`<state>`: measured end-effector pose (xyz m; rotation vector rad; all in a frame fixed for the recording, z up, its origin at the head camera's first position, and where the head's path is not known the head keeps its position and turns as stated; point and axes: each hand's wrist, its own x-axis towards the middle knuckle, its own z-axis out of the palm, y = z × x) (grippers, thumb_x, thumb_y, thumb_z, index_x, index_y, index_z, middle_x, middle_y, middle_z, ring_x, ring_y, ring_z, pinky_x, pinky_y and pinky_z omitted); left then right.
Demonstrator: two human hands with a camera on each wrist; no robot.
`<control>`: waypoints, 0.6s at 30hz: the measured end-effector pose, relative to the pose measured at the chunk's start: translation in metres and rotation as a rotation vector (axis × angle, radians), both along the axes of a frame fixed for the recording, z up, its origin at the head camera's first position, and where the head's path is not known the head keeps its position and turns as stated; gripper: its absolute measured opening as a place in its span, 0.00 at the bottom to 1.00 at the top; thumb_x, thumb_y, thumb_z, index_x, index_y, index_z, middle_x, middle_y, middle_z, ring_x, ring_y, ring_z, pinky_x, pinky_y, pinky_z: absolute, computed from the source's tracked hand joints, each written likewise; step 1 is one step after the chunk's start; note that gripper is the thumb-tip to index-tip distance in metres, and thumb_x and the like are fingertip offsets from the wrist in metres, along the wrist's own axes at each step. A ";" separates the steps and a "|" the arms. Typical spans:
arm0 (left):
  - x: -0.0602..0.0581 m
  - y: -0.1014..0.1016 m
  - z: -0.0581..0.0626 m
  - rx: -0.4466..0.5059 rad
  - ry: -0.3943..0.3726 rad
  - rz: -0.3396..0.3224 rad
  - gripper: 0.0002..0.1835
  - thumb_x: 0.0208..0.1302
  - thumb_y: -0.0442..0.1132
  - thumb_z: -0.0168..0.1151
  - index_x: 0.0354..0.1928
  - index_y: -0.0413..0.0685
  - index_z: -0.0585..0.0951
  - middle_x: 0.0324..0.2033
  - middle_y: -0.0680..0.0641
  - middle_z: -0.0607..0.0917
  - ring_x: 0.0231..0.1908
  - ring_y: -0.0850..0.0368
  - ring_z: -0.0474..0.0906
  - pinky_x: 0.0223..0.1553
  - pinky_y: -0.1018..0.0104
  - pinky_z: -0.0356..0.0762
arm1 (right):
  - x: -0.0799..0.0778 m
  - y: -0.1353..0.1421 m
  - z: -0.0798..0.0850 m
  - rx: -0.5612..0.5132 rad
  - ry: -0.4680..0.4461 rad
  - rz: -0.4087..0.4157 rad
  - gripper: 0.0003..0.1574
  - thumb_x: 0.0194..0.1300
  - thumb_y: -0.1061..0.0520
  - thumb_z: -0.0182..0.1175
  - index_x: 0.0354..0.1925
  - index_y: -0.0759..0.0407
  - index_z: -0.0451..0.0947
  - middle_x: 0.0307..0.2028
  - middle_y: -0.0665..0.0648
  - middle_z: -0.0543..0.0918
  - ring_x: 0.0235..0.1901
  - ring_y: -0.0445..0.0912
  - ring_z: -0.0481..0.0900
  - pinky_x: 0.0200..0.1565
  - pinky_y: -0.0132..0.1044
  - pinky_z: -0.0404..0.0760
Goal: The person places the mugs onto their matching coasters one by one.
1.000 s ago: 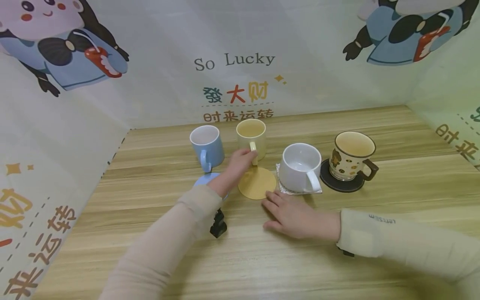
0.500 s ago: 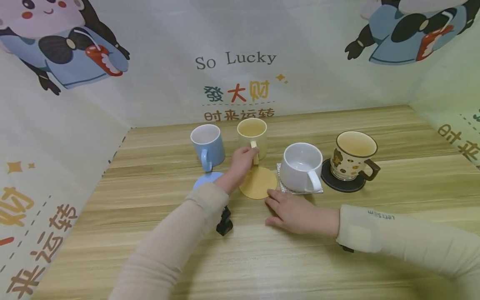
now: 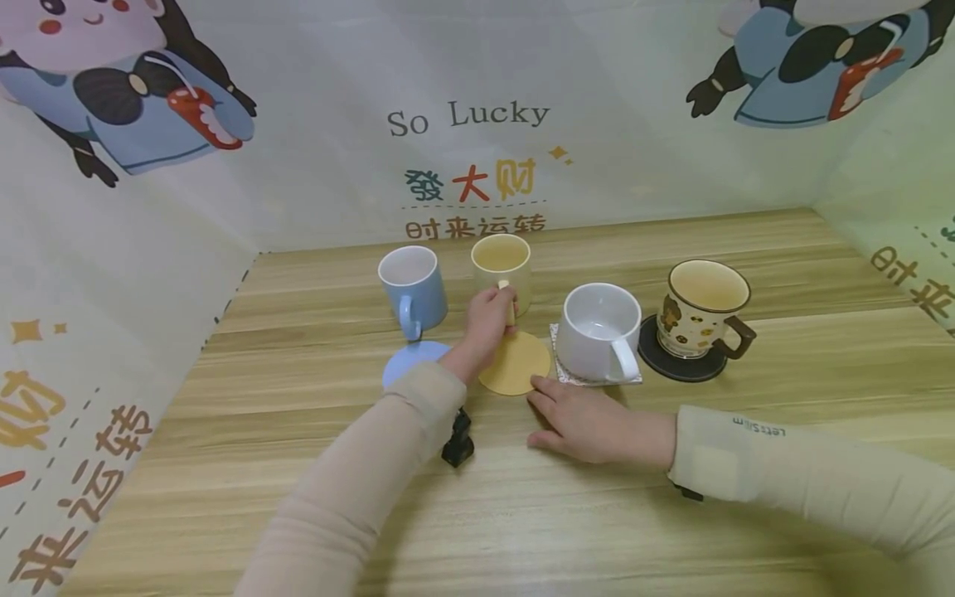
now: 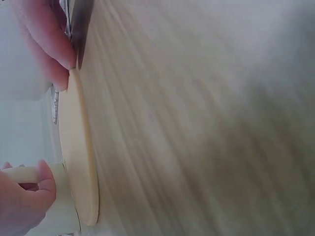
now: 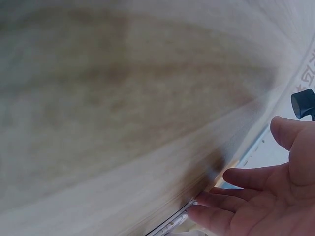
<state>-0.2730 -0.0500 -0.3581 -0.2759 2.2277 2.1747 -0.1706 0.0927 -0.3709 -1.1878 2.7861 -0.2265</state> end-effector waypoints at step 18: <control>-0.001 -0.011 0.002 -0.047 0.054 0.042 0.14 0.69 0.42 0.45 0.28 0.40 0.72 0.22 0.52 0.70 0.20 0.63 0.63 0.19 0.74 0.66 | 0.001 0.000 0.003 -0.001 -0.025 -0.011 0.37 0.64 0.44 0.53 0.58 0.74 0.66 0.61 0.71 0.65 0.60 0.60 0.65 0.59 0.48 0.66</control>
